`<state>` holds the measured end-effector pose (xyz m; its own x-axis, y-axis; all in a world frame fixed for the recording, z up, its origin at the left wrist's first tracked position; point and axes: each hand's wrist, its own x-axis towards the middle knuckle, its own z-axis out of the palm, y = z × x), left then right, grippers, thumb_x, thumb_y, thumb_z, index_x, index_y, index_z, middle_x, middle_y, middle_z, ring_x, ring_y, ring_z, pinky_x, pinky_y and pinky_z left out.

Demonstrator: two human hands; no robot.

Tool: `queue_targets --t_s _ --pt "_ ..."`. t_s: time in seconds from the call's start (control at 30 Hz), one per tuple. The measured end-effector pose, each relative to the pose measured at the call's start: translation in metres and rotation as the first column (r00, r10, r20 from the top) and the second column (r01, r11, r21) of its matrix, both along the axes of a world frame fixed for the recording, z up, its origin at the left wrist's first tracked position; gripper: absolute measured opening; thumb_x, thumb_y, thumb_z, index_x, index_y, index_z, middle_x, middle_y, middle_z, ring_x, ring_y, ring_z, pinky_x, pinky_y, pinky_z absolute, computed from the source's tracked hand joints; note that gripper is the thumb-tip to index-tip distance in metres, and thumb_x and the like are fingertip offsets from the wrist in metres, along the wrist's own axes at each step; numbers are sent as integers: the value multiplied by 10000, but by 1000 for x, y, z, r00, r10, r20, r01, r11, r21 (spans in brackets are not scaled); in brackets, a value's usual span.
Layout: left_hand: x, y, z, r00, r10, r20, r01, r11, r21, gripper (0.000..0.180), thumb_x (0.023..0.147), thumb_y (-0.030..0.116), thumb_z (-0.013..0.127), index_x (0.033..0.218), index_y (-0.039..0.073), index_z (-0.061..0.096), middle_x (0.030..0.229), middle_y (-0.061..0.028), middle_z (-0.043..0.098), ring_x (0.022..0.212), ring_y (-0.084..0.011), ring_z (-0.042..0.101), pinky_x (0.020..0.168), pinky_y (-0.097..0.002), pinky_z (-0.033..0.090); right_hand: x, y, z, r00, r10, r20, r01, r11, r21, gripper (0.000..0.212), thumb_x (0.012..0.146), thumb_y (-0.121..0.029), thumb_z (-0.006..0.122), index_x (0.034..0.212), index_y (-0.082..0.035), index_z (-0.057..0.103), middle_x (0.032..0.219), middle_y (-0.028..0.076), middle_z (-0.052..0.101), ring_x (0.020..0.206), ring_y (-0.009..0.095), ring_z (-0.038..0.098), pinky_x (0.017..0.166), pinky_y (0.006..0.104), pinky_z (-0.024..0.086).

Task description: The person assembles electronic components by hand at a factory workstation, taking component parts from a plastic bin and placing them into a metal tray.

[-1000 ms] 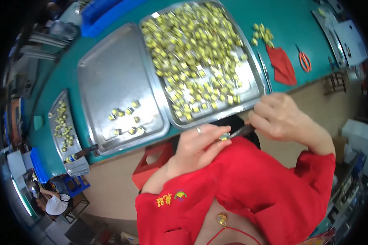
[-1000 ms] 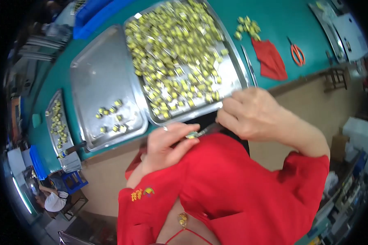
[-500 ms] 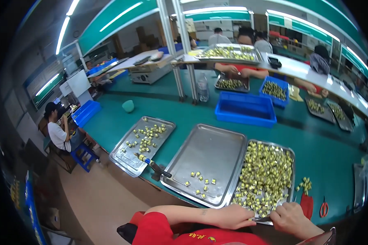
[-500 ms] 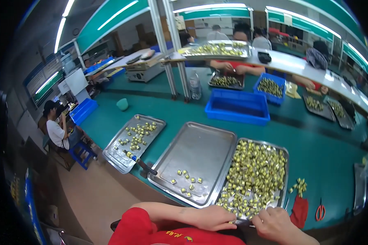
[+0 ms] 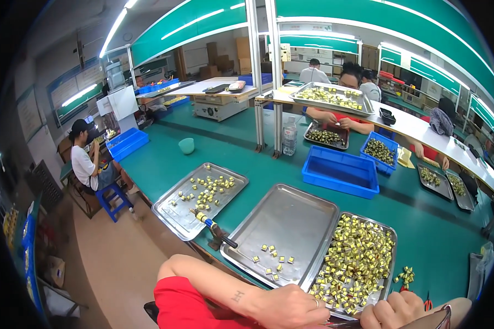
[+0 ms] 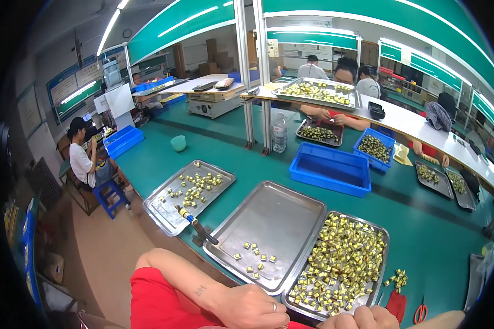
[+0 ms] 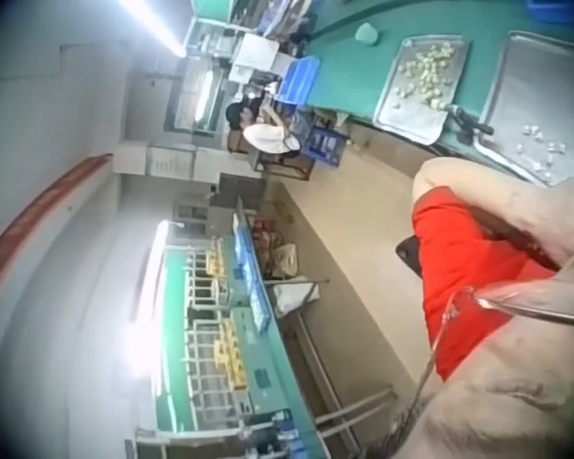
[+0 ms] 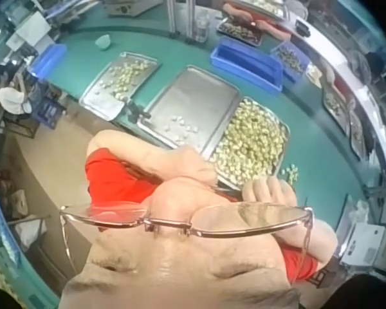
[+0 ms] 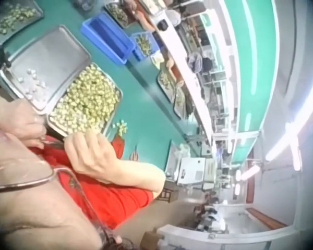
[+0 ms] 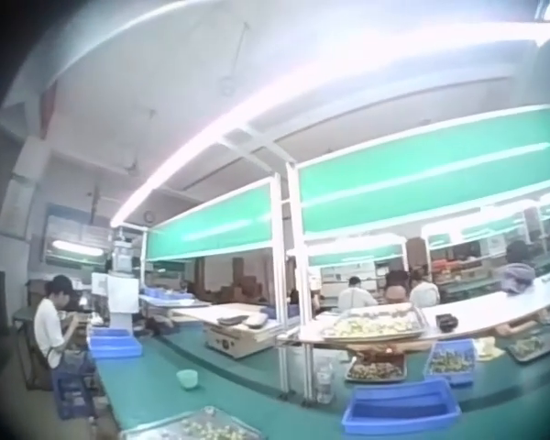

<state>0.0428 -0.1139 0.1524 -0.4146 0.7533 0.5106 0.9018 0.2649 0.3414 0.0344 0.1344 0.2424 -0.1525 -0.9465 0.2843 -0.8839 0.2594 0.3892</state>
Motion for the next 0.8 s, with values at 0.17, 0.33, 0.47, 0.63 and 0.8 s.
queue_targets --t_s 0.17,0.33,0.47,0.63,0.8 --pt "-7 -2 -8 999 0 44 1 1000 -20 163 797 286 545 825 131 501 650 -45 486 490 -231 542 379 -363 417 -10 -3 -5 996 -29 79 27 999 21 121 670 -120 534 753 -38 565 639 34 403 557 153 444 456 255 326" --pt "-22 -1 -20 995 -15 94 17 1000 -23 161 807 284 528 815 126 499 638 -54 492 519 -243 555 391 -375 417 -24 -3 -16 982 -52 181 46 998 34 113 657 -113 541 747 -50 568 636 35 410 562 159 451 459 265 338" --pt "-29 -1 -28 983 -9 185 22 997 -69 156 816 283 536 802 128 513 672 -57 526 548 -259 566 417 -390 426 -33 0 -32 915 -126 383 108 992 69 246 583 -205 591 783 -73 534 691 93 458 639 254 509 543 395 417" --pt "-44 11 -39 965 24 262 -37 998 44 315 910 321 512 761 51 451 547 -106 505 528 -325 560 458 -412 445 -58 5 -59 942 -89 323 78 996 45 177 567 -170 656 667 -112 522 579 1 427 497 169 493 409 315 357" --pt "-78 -1 -39 850 81 520 -33 994 -100 455 811 439 634 1082 79 569 690 -84 607 588 -287 605 505 -378 466 -85 5 -73 870 -169 463 179 984 23 128 599 -144 632 649 -105 521 586 40 471 518 225 530 437 353 416"
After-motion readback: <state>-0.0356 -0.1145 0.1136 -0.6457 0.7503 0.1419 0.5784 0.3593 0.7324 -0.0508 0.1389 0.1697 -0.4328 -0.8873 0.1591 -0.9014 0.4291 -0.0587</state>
